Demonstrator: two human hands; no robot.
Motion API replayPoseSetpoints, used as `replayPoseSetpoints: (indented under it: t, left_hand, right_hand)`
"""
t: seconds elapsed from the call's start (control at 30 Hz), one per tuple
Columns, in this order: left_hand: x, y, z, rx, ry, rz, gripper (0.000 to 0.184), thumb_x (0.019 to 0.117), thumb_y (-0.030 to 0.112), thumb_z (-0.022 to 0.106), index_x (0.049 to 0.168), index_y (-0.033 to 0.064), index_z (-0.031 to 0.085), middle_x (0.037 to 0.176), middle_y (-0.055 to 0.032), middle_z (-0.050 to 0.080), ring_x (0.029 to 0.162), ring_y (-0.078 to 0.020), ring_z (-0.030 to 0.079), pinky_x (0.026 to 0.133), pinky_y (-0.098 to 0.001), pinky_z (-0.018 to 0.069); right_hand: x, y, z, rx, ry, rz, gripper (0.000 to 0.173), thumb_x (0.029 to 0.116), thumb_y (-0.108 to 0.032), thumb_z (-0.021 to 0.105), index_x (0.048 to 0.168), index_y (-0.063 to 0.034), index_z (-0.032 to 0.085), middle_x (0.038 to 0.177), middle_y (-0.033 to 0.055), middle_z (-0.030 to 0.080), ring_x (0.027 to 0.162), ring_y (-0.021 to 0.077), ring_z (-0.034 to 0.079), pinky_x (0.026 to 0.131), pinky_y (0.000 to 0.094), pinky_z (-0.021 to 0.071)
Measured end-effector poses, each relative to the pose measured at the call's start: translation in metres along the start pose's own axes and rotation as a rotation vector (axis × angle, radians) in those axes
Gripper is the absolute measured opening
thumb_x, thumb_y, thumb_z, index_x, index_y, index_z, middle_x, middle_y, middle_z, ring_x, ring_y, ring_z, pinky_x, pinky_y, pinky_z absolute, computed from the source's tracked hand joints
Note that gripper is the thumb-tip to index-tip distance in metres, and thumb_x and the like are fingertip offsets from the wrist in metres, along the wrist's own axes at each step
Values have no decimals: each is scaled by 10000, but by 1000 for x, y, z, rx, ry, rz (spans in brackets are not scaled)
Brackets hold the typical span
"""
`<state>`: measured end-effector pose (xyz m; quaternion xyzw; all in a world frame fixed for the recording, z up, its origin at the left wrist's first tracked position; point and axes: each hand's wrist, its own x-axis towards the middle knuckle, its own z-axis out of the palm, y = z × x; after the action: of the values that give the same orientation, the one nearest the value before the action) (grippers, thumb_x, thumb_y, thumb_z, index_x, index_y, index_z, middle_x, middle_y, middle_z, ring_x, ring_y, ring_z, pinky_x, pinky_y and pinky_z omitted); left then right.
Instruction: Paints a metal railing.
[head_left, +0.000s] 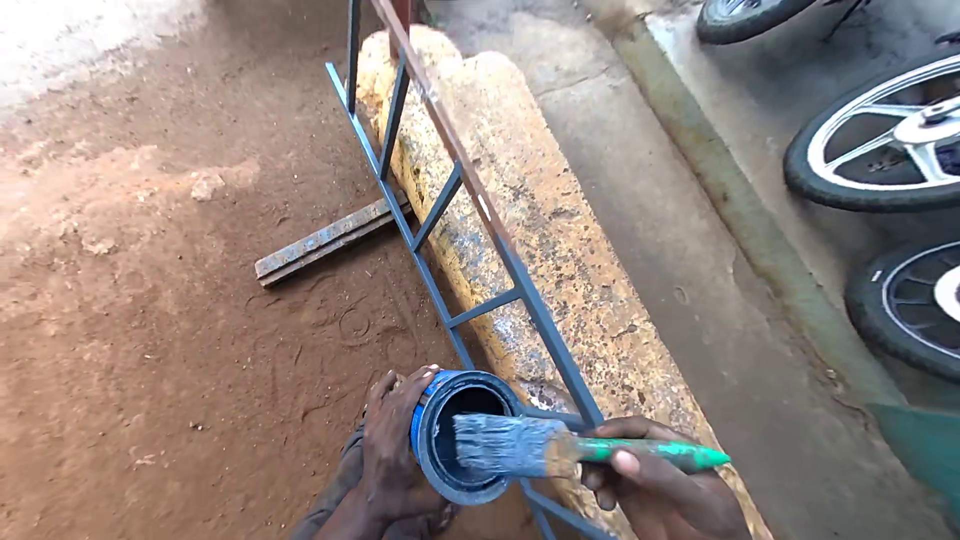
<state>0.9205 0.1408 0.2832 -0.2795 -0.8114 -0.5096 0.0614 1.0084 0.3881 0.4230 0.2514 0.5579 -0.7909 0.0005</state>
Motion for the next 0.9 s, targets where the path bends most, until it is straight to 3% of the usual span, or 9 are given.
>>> replayPoseSetpoints:
  t: [0.13, 0.23, 0.37, 0.43, 0.6, 0.7, 0.77, 0.83, 0.9]
  left_hand:
    - [15, 16, -4, -1, 23, 12, 1132, 639, 829, 705, 1411, 22, 520, 1312, -156, 669, 1250, -213, 625, 1149, -538, 402]
    - [25, 15, -7, -31, 14, 17, 1175, 612, 806, 765, 1465, 56, 464, 1375, -127, 631, 1292, -193, 591, 1158, -521, 405]
    - [44, -15, -4, -46, 82, -1, 1146, 613, 788, 780, 1513, 174, 425, 1430, -54, 601, 1332, -164, 557, 1180, -493, 383]
    - [59, -37, -5, -70, 111, -20, 1088, 649, 780, 760, 1502, 184, 444, 1417, -68, 615, 1329, -197, 565, 1182, -516, 374]
    - [96, -99, -17, -23, 162, -15, 1037, 682, 769, 739, 1497, 196, 451, 1418, -57, 608, 1322, -230, 563, 1165, -498, 395]
    - [114, -122, -33, 6, 142, -65, 1051, 648, 686, 826, 1498, 204, 440, 1434, -48, 598, 1347, -247, 548, 1162, -516, 408]
    - [118, -136, -40, 12, 140, -103, 1069, 617, 612, 886, 1491, 180, 451, 1433, -82, 594, 1348, -287, 544, 1157, -551, 411]
    - [122, -148, -45, 9, 138, -132, 1092, 590, 573, 919, 1484, 151, 454, 1415, -103, 608, 1336, -295, 558, 1158, -570, 406]
    - [126, -155, -49, 22, 117, -176, 1104, 592, 576, 915, 1492, 147, 439, 1426, -99, 599, 1344, -279, 551, 1165, -545, 402]
  right_hand:
    - [-9, 1, -18, 289, 200, 79, 123, 883, -188, 739, 958, -92, 756, 850, 138, 765, 710, 198, 755, 633, 325, 642]
    - [-1, -8, -21, 374, 252, 68, 119, 875, -178, 708, 936, -83, 746, 845, 150, 762, 707, 214, 760, 631, 343, 648]
    - [60, -20, -42, 313, 275, -65, 120, 866, -190, 717, 960, -123, 747, 870, 129, 767, 760, 226, 764, 684, 363, 651]
    - [110, -21, -54, 247, 294, -134, 106, 831, -185, 739, 916, -123, 751, 856, 122, 767, 760, 218, 759, 701, 359, 646]
    - [244, -3, -66, -157, 306, -292, 227, 760, -54, 807, 963, -94, 712, 873, 77, 754, 738, 206, 739, 704, 402, 660]
    - [307, 2, -60, -715, 142, -567, 165, 789, -79, 784, 950, -62, 751, 912, 13, 766, 793, 97, 730, 725, 295, 643]
    - [325, 5, -61, -1005, 6, -663, 104, 798, -128, 747, 885, -72, 752, 885, 10, 753, 785, 76, 713, 709, 282, 629]
    - [320, 7, -70, -1138, -111, -599, 109, 805, -186, 726, 850, -92, 757, 848, -4, 742, 756, 56, 697, 683, 271, 615]
    - [312, -2, -80, -1103, -165, -434, 128, 809, -248, 733, 823, -123, 757, 790, -52, 729, 694, 2, 668, 629, 220, 590]
